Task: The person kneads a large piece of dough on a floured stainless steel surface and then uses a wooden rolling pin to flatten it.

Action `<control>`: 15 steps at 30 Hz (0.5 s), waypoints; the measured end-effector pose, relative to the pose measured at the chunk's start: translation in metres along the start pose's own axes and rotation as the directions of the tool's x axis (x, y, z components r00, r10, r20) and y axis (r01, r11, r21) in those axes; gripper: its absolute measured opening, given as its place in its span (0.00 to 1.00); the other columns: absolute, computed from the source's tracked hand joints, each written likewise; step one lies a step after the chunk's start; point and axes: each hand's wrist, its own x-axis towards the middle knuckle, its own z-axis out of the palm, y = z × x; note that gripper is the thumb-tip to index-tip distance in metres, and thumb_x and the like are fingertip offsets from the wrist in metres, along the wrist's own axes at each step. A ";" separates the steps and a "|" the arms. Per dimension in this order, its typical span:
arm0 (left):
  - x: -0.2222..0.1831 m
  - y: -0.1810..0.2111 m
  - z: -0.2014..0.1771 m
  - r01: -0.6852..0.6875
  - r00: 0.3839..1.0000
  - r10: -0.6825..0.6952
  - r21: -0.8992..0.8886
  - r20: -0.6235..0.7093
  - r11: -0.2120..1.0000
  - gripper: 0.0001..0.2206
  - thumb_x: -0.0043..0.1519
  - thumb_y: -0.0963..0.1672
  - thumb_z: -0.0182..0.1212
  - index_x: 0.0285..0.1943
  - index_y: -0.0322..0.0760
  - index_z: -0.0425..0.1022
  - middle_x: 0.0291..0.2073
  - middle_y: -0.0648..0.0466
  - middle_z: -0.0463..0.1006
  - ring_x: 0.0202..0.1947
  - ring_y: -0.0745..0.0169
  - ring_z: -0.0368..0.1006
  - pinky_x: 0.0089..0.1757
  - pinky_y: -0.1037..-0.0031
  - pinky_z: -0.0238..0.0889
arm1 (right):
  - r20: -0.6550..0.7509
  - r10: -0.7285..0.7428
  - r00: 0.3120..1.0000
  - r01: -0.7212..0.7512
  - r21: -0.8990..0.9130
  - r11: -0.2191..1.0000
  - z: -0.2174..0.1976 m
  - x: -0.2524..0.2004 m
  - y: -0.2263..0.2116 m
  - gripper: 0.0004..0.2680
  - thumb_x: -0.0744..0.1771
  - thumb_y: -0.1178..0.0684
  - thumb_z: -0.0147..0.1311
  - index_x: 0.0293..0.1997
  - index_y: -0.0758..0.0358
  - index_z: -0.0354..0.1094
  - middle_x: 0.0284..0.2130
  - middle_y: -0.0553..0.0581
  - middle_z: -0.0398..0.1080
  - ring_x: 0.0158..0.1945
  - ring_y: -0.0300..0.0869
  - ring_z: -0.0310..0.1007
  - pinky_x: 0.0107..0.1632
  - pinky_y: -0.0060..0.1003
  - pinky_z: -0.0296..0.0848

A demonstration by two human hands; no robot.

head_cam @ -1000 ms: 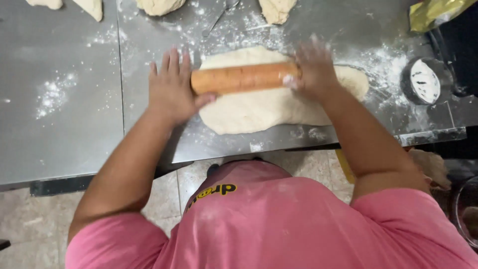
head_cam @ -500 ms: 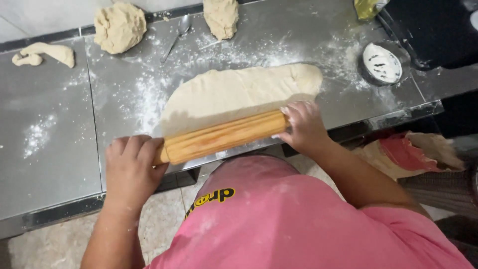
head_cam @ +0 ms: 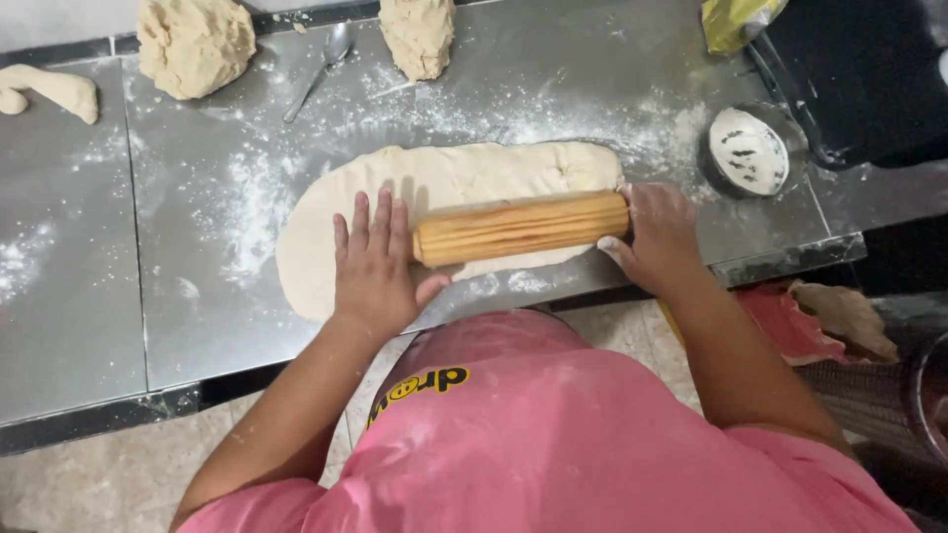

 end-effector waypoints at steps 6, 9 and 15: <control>0.118 -0.016 -0.013 0.248 0.845 -0.304 0.180 0.440 0.952 0.43 0.63 0.67 0.16 0.80 0.45 0.21 0.80 0.43 0.26 0.78 0.40 0.22 0.69 0.42 0.14 | 0.131 0.137 0.982 -0.128 -0.073 0.989 -0.013 0.127 0.008 0.31 0.67 0.32 0.57 0.72 0.64 0.57 0.51 0.66 0.68 0.53 0.59 0.65 0.53 0.56 0.61; 0.181 -0.036 -0.006 0.433 0.797 -0.438 0.113 0.416 0.894 0.42 0.67 0.65 0.28 0.83 0.42 0.32 0.68 0.36 0.53 0.69 0.34 0.47 0.65 0.43 0.39 | 0.502 0.383 0.775 -0.438 -0.009 0.899 -0.038 0.209 -0.002 0.32 0.71 0.32 0.46 0.79 0.59 0.34 0.73 0.69 0.44 0.75 0.65 0.39 0.71 0.61 0.45; 0.250 -0.102 0.054 0.407 0.796 -0.259 0.167 -0.547 0.898 0.15 0.63 0.51 0.65 0.44 0.42 0.65 0.42 0.51 0.63 0.41 0.51 0.58 0.47 0.60 0.52 | -0.200 0.202 0.959 -0.209 -0.017 0.978 0.047 0.298 0.056 0.21 0.69 0.33 0.67 0.54 0.62 0.72 0.52 0.65 0.72 0.55 0.63 0.65 0.50 0.60 0.62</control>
